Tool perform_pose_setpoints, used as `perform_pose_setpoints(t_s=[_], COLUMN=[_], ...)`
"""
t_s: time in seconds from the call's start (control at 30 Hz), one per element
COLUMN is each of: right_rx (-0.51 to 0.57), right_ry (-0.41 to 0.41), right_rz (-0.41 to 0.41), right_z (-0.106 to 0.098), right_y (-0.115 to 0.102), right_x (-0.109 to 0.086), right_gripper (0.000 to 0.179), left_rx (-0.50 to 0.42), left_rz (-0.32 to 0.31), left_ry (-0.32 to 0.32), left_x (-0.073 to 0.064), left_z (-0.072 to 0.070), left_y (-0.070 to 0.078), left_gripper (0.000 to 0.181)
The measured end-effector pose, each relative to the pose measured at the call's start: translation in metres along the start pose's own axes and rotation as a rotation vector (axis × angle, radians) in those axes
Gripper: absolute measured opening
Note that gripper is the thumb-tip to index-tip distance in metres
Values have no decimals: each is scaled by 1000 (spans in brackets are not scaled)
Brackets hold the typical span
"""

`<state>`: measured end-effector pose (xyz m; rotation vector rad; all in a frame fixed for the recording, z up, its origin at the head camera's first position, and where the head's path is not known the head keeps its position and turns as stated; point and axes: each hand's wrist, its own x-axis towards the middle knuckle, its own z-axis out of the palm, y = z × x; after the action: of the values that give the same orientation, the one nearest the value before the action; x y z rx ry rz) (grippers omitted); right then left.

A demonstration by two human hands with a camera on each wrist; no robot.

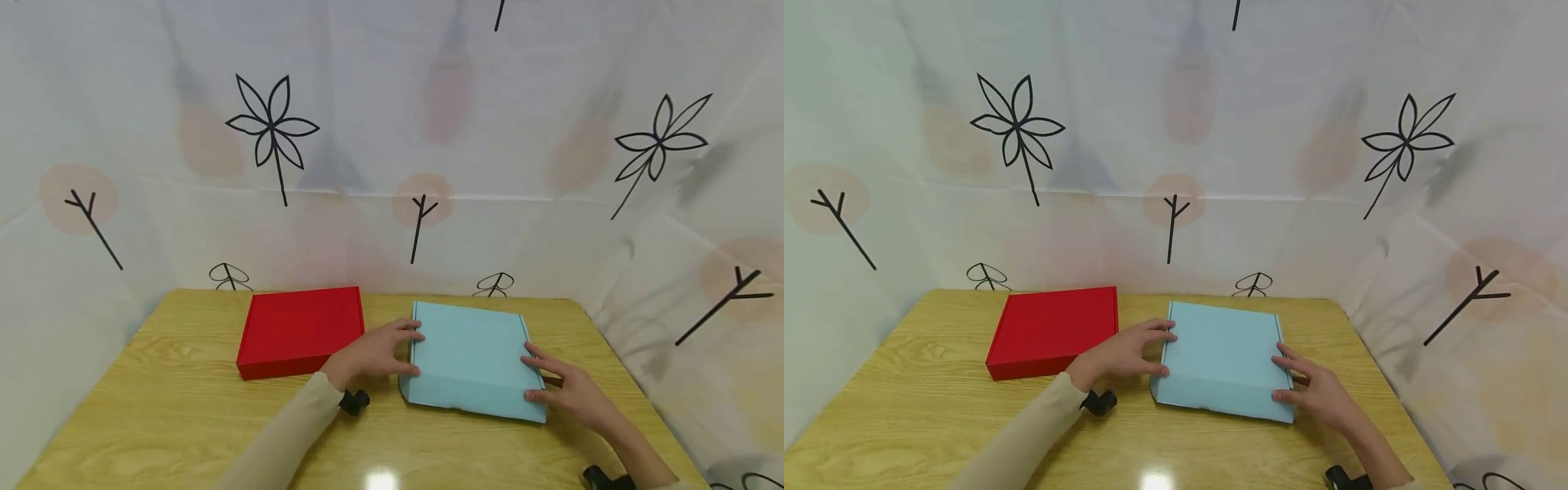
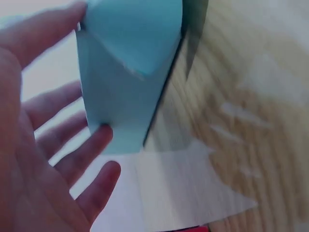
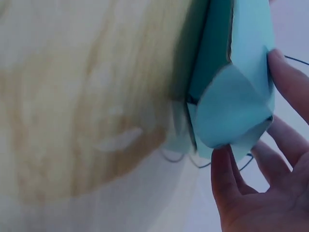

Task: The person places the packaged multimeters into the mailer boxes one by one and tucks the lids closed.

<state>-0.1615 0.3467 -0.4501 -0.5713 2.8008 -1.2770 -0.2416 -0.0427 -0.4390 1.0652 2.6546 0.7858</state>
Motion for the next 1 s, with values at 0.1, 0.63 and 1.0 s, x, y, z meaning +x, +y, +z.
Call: perform_pose_setpoints(t_s=[0.1, 0.63, 1.0], right_rx=[-2, -225, -239], right_ry=[16, 120, 107], right_rz=[-11, -4, -11], right_z=[2, 16, 15], right_y=[-2, -28, -31], right_x=[-2, -20, -21], right_gripper=[62, 48, 49], left_rx=[19, 5, 53], left_rz=[-11, -21, -45], left_ry=[23, 127, 130], left_x=[-5, -35, -36], left_z=[2, 11, 14], left_y=[7, 20, 25], left_gripper=[59, 28, 36])
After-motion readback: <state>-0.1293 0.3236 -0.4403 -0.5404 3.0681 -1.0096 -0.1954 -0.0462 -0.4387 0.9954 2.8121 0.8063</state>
